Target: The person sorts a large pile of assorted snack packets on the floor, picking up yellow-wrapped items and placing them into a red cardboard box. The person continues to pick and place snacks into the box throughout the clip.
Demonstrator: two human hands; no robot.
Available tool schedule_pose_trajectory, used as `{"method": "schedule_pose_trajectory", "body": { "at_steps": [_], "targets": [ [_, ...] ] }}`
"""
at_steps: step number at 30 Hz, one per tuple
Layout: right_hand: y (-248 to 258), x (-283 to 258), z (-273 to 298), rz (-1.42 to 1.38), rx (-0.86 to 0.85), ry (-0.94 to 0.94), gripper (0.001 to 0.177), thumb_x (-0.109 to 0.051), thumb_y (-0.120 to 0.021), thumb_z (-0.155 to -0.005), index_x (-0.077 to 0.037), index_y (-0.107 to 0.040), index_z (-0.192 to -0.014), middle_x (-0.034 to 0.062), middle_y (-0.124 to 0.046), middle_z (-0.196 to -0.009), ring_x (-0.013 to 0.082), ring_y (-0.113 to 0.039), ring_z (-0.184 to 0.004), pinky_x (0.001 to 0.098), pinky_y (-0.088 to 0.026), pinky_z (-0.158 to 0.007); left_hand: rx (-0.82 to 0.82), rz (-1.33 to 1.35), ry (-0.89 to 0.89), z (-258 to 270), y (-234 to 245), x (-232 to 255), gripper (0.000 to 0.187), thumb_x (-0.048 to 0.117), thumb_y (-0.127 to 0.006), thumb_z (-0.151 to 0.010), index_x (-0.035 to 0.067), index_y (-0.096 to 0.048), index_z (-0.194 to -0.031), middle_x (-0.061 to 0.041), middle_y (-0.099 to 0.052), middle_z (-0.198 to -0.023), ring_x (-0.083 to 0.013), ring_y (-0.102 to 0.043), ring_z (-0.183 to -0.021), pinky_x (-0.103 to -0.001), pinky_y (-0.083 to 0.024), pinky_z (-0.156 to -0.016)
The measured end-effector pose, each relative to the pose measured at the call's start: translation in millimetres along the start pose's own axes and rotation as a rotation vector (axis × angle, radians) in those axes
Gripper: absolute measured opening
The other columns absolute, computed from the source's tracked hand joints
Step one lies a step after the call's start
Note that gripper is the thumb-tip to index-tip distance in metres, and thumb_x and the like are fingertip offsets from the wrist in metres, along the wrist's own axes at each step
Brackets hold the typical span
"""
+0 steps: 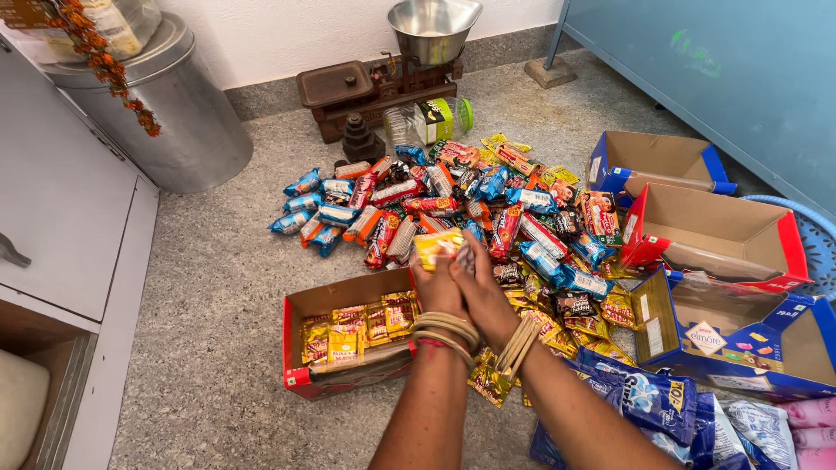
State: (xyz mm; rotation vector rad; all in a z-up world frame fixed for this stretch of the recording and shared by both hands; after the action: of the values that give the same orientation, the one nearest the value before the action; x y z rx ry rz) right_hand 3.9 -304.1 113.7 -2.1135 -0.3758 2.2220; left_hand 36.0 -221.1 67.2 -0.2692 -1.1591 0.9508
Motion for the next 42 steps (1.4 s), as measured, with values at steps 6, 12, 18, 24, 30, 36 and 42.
{"method": "schedule_pose_trajectory", "body": {
  "at_steps": [6,12,18,24,30,36,42],
  "targets": [
    [27.6,15.5,-14.7,-0.077,0.201,0.07,0.052,-0.02,-0.052,-0.104,-0.012,-0.04,-0.155,0.0121,-0.057,-0.119,0.0219,-0.057,-0.105,0.0365,-0.05,-0.094,-0.128,0.168,0.017,7.7,-8.0,4.9,0.048,0.031,-0.056,-0.102,0.002,-0.047,-0.141,-0.013,-0.069,-0.109,-0.0198,-0.073,-0.085,-0.035,-0.064,-0.07],
    [39.9,-11.2,-24.2,-0.498,0.145,0.091,0.037,-0.031,-0.054,-0.103,-0.008,-0.048,-0.131,0.009,-0.068,-0.119,0.0187,-0.067,-0.108,0.0375,-0.056,-0.096,-0.342,0.041,-0.054,0.8,-16.9,6.2,0.032,0.026,-0.069,-0.095,0.004,-0.056,-0.114,-0.01,-0.071,-0.091,-0.0188,-0.068,-0.071,-0.033,-0.056,-0.06],
    [23.5,-30.9,-12.8,-0.477,-0.026,-0.128,0.044,-0.037,-0.057,-0.099,-0.003,-0.065,-0.126,0.0096,-0.073,-0.11,0.0191,-0.071,-0.097,0.0367,-0.058,-0.085,-0.46,-0.302,-0.188,-10.9,-23.4,-3.4,0.032,0.015,-0.08,-0.09,-0.002,-0.063,-0.11,-0.005,-0.071,-0.089,-0.0123,-0.064,-0.073,-0.028,-0.052,-0.062],
    [58.2,-22.4,-31.5,-0.44,0.146,-0.009,0.031,-0.018,-0.068,-0.098,-0.001,-0.066,-0.124,0.0068,-0.073,-0.106,0.0166,-0.071,-0.091,0.0342,-0.059,-0.082,-0.371,-0.121,-0.179,-6.0,-14.9,-12.7,0.038,0.002,-0.081,-0.08,0.004,-0.06,-0.112,-0.008,-0.068,-0.102,-0.0137,-0.069,-0.084,-0.027,-0.059,-0.074],
    [49.1,18.0,-24.3,-0.496,0.161,-0.104,0.025,-0.015,-0.07,-0.094,-0.006,-0.067,-0.116,0.0068,-0.074,-0.104,0.0183,-0.073,-0.092,0.0357,-0.059,-0.083,-0.229,0.197,-0.182,-16.2,7.5,-13.5,0.017,-0.002,-0.07,-0.088,-0.002,-0.062,-0.103,-0.015,-0.074,-0.113,-0.0206,-0.074,-0.096,-0.034,-0.062,-0.086],
    [45.1,23.4,-21.9,-0.468,0.122,-0.183,0.026,-0.014,-0.067,-0.094,-0.007,-0.068,-0.119,0.0076,-0.075,-0.106,0.0196,-0.073,-0.093,0.0379,-0.059,-0.084,-0.27,0.095,-0.267,-50.0,26.3,-12.8,0.018,-0.002,-0.065,-0.094,-0.004,-0.068,-0.111,-0.015,-0.076,-0.107,-0.0216,-0.072,-0.096,-0.034,-0.061,-0.087],
    [34.3,-1.0,-27.0,-0.52,0.033,-0.105,0.029,-0.016,-0.062,-0.099,-0.002,-0.064,-0.124,0.0118,-0.072,-0.114,0.0238,-0.071,-0.099,0.0407,-0.058,-0.09,-0.093,-0.134,-0.381,-40.3,31.9,-19.2,0.013,0.004,-0.069,-0.094,0.001,-0.069,-0.107,-0.013,-0.071,-0.106,-0.0203,-0.067,-0.094,-0.036,-0.058,-0.084]
  ]
}}
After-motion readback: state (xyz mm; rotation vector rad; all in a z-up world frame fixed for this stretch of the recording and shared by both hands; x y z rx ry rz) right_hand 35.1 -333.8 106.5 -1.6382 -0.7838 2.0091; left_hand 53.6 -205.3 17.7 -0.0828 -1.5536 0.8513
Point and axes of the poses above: each hand's wrist, its own z-axis away from the middle knuckle, its own y-axis out of the back of the hand, x = y × z, the point moved 6 cm from there along -z, towards the middle knuckle
